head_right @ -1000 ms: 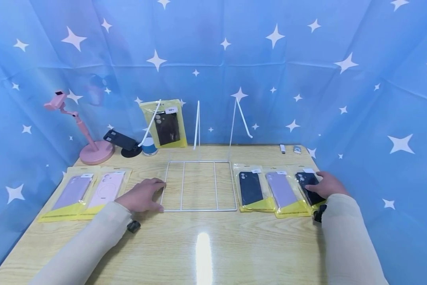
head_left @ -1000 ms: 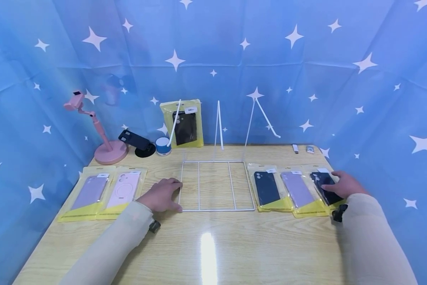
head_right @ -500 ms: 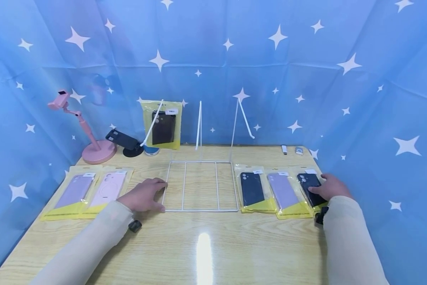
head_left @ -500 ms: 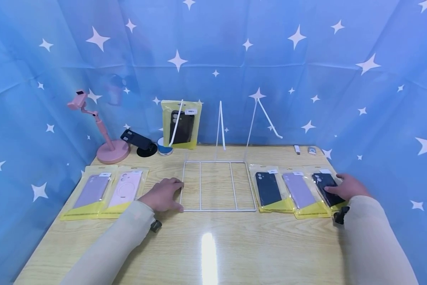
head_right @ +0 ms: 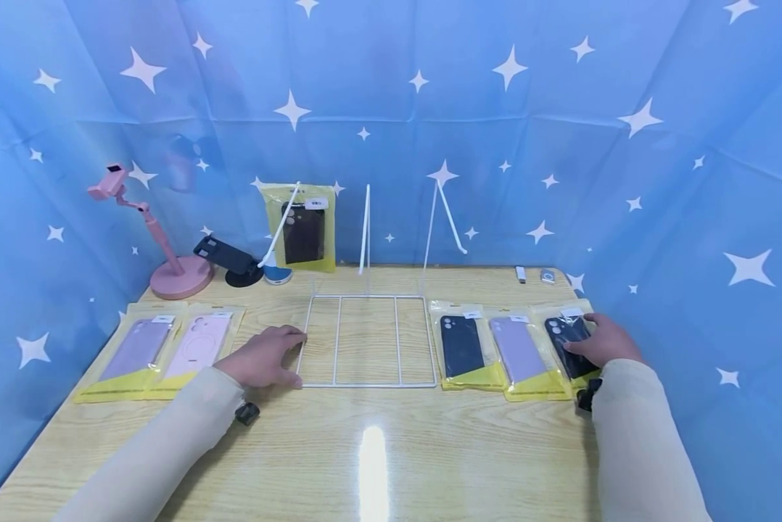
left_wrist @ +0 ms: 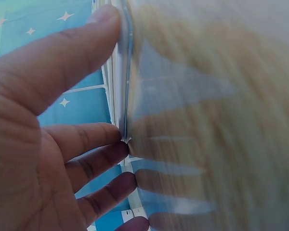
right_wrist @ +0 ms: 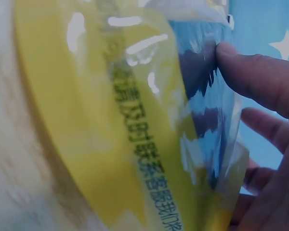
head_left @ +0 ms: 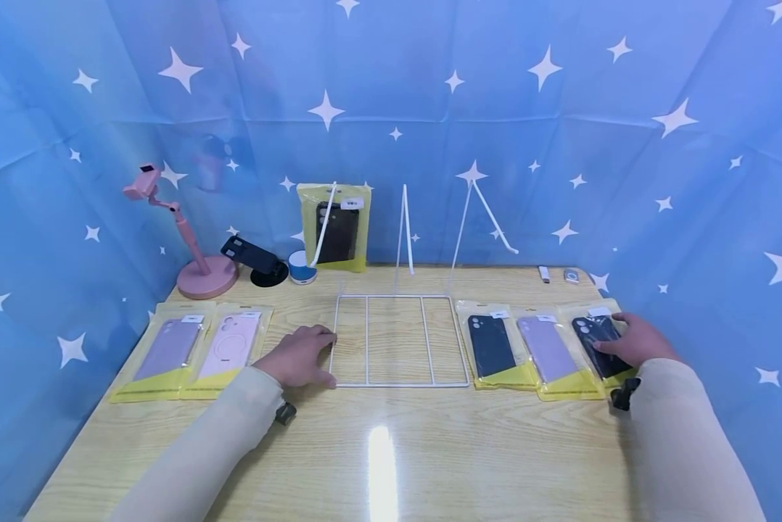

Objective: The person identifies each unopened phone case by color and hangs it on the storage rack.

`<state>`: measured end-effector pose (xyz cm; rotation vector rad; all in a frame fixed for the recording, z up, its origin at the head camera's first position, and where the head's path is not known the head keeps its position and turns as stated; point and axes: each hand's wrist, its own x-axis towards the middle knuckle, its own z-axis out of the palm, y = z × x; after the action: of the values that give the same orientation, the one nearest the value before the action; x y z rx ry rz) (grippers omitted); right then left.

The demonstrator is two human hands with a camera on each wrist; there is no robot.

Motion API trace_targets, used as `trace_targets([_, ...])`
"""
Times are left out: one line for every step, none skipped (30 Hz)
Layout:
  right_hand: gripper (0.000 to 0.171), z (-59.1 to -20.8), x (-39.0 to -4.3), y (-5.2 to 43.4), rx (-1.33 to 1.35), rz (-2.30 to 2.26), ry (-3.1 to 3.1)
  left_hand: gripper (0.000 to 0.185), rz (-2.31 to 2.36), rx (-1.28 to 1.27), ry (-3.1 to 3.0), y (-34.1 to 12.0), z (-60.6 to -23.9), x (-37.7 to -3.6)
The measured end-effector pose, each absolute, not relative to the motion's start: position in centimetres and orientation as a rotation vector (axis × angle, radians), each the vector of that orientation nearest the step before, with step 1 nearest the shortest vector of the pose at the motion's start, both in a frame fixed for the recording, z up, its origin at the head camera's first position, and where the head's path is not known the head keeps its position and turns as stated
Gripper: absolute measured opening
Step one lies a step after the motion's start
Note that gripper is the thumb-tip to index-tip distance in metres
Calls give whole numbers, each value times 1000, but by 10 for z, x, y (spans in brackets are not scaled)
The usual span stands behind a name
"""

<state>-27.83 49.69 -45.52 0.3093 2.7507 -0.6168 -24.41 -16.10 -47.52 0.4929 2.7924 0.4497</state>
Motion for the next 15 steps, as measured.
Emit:
trace_targets([120,-455,-279,497,320,-638,2742,92,448,495,2791,-161,-475,-244])
trace_targets([121,-454,-279,497,329,-660,2731,92,453,499,2788,-161,-475,-244])
trace_targets([121,-454,-279,497,337,-679,2724,92,453,499,2786,-162,-474,-244])
trace_targets([119,-453,-279,498,331,-693,2725,92,452,499,2785,-162,-474,-244])
trace_targets([117,-453,-280,498,321,-708,2727,92,452,499,2783,-162,-474,-244])
trace_targets([114,-452,-280,498,304,-725,2730,92,451,502,2782,-162,-474,-244])
trace_targets([110,-451,-280,498,286,-740,2733,93,451,498,2780,-162,-474,-244])
trace_targets([106,-450,-280,498,269,-755,2736,93,456,493,2778,-162,-474,-244])
trace_targets([101,-448,-280,498,248,-768,2740,93,459,488,2776,-162,-474,-244])
trace_targets([97,-446,-280,498,227,-784,2741,93,466,482,2774,-161,-474,-244])
trace_targets([94,-444,-279,498,215,-798,2736,93,470,477,2773,-161,-474,-244])
trace_targets([90,-442,-279,498,206,-809,2733,93,473,473,2773,-161,-474,-245])
trace_targets([87,-440,-278,498,197,-821,2730,93,477,465,2773,-161,-474,-245])
trace_targets([84,-437,-278,497,189,-841,2727,93,479,466,2774,-161,-474,-245])
trace_targets([81,-435,-276,497,175,-849,2731,93,478,467,2775,-161,-474,-245])
